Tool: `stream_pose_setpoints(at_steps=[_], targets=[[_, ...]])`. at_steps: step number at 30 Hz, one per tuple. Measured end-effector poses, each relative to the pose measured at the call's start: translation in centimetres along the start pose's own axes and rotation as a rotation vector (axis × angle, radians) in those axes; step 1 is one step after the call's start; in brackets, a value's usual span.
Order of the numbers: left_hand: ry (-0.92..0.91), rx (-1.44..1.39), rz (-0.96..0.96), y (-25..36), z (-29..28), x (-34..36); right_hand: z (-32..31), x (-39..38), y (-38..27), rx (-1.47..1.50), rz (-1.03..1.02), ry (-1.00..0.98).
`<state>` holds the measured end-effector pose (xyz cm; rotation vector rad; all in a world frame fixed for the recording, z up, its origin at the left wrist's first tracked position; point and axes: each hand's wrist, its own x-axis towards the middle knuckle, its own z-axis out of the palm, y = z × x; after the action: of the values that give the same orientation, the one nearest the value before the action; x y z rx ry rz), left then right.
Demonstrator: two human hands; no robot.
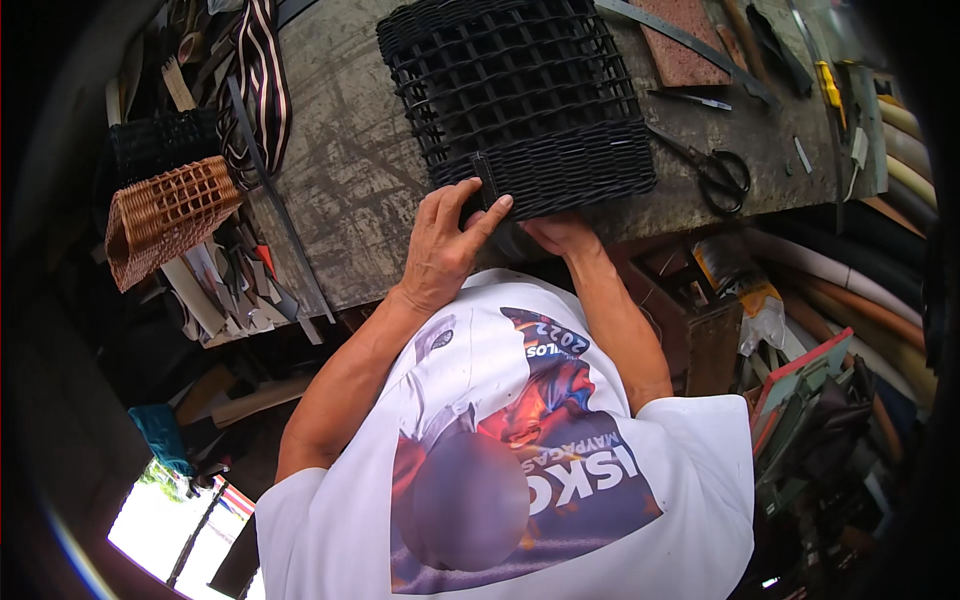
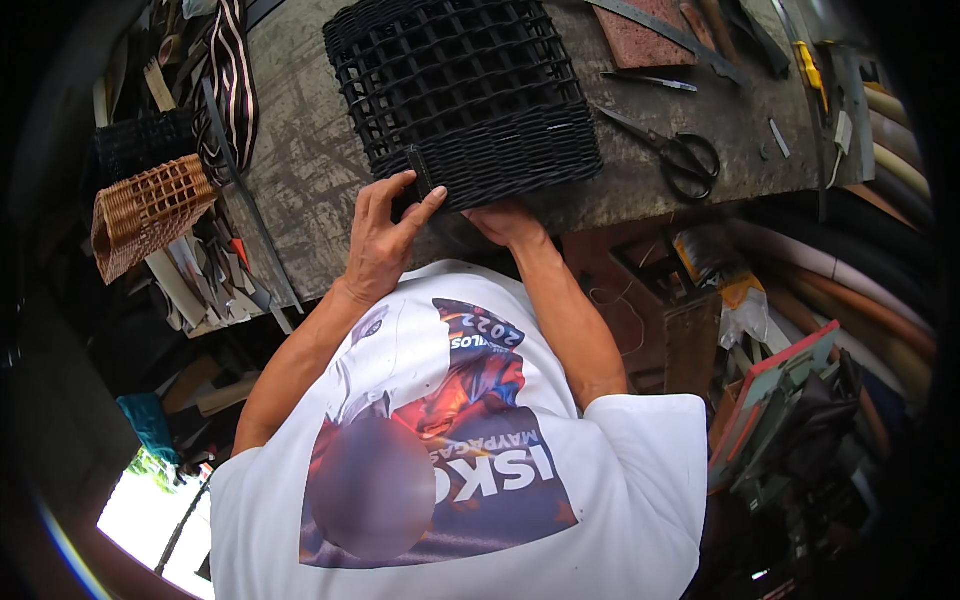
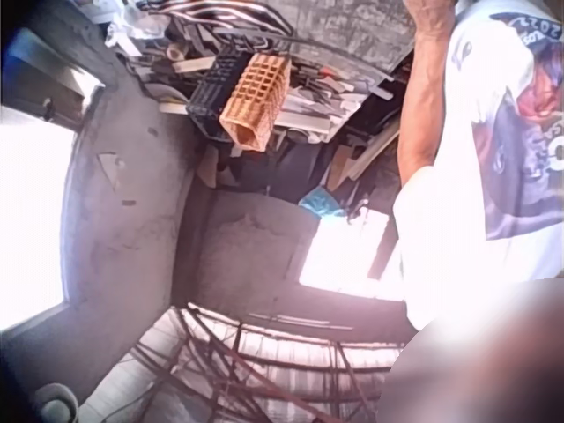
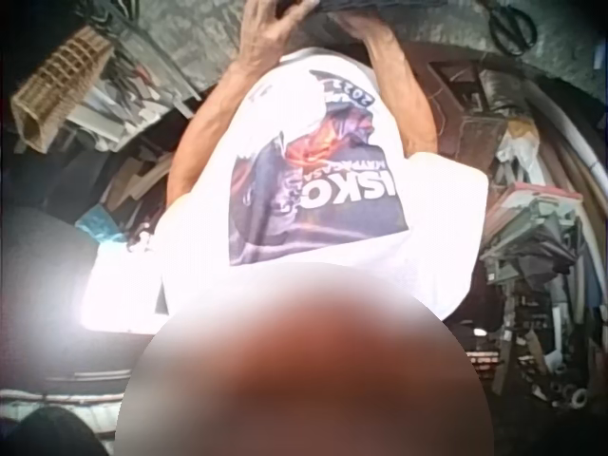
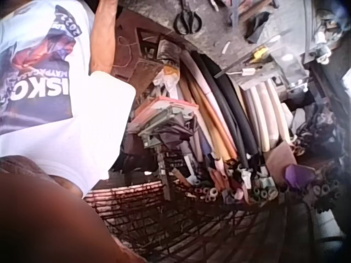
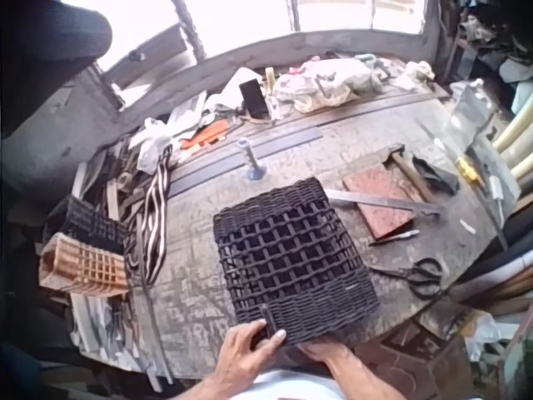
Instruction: The worker is weaving a black strap through a grid-like leather or synthetic component to construct a basket or bag.
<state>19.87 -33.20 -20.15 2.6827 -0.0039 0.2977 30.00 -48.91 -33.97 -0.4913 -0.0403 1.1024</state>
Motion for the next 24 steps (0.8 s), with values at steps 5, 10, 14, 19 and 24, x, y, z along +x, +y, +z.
stream_pose_setpoints(at_steps=[5,10,14,19,24], targets=[[0.031,-0.018,-0.013,-0.1,0.1,-0.1,1.8,-0.2,-0.5,0.066,0.065,0.098],[0.036,-0.059,-0.027,-0.2,0.3,-0.3,2.7,0.3,-0.6,-0.069,-0.062,0.112],[0.074,-0.052,-0.036,-0.2,0.7,-0.5,2.4,0.8,-0.9,-0.118,-0.045,0.079],[0.060,0.003,-0.046,-0.2,0.7,-0.7,2.5,0.6,-0.9,-0.090,0.012,0.131],[0.068,-0.003,-0.076,0.0,0.5,-0.8,2.0,0.1,-1.2,-0.033,0.090,0.071]])
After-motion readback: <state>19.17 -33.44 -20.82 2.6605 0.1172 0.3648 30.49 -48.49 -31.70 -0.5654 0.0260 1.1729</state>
